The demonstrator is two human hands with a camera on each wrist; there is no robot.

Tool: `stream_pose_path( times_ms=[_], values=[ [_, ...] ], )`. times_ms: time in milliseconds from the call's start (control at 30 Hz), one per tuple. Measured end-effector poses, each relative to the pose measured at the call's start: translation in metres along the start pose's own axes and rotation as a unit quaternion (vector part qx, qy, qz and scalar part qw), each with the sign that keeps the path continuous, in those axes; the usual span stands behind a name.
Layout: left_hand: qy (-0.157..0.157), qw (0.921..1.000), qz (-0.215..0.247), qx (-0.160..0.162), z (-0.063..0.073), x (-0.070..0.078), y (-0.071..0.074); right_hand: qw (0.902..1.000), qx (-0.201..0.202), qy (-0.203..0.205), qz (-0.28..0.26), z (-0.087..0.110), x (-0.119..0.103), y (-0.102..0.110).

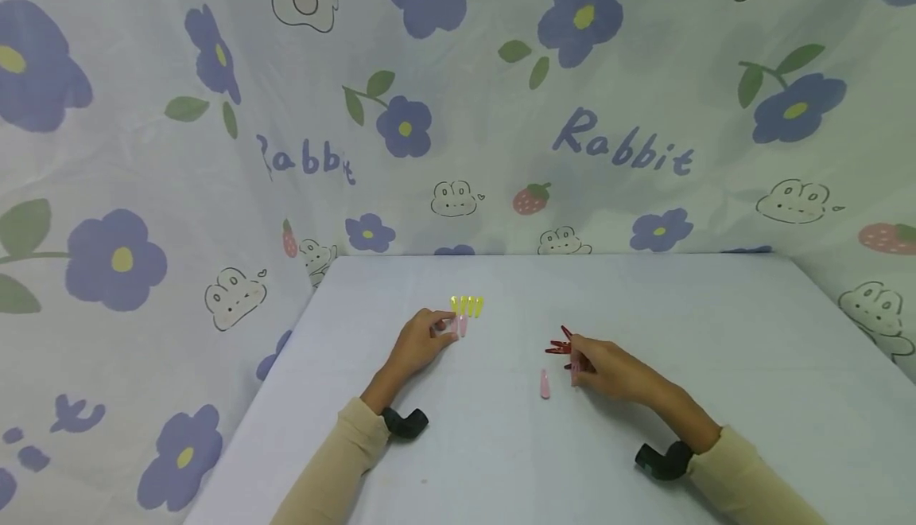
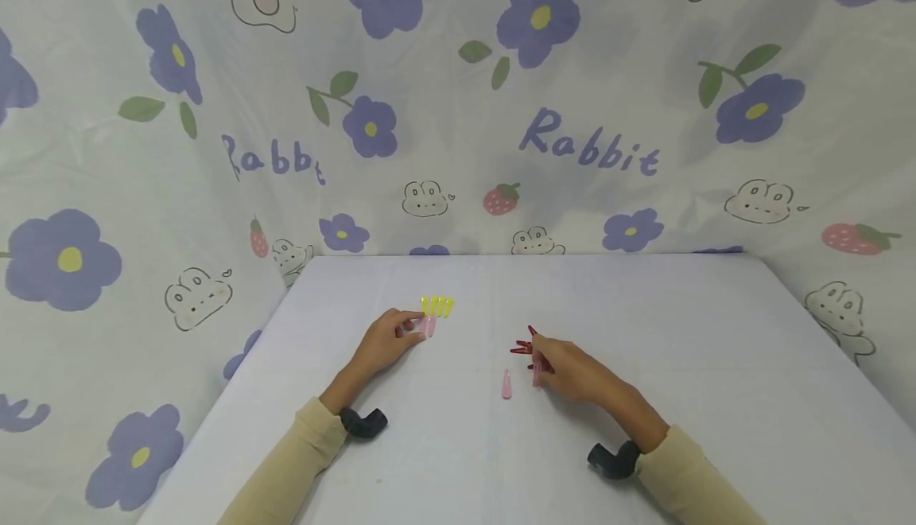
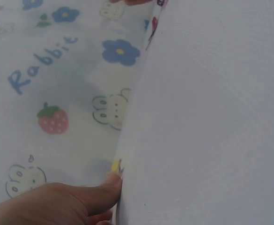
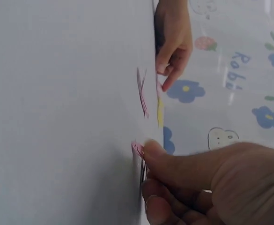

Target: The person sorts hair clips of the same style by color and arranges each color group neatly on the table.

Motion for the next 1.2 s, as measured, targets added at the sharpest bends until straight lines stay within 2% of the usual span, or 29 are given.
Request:
stream_pose_path(
  times_ms=[133,300,600,933,1033,1200],
  values=[
    [0.0,1.0,-0.003,-0.004,0.0,0.0,0.0,0.9998,0.013,-0.011,-0.01,0.001,0.0,0.002],
    [0.005,1.0,-0.005,-0.005,0.001,-0.002,0.0,0.9993,0.024,-0.001,-0.029,0.002,-0.007,0.009],
    [0.012,0.9999,0.001,-0.008,0.002,0.0,0.0,0.9915,0.039,-0.016,-0.123,-0.001,-0.01,0.023],
    [0.013,0.9999,0.0,-0.008,0.001,0.0,0.0,0.9859,0.101,-0.029,-0.13,-0.009,-0.014,0.043],
    [0.013,0.9999,0.0,-0.009,0.001,0.0,0.0,0.9824,0.091,-0.026,-0.161,-0.013,-0.016,0.043],
    [0.013,0.9999,-0.003,-0.009,0.002,0.001,0.001,0.9765,0.053,-0.008,-0.209,-0.02,-0.024,0.036]
  ],
)
Point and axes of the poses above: each hand's wrist, its own z-axis away from the middle knuckle, its own y-axis out of the back of the hand, x = y × z, the point moved 10 cm from there along -z, towards the middle knuckle, and after that the axes turned 8 degrees about z, right-handed, at the moved point
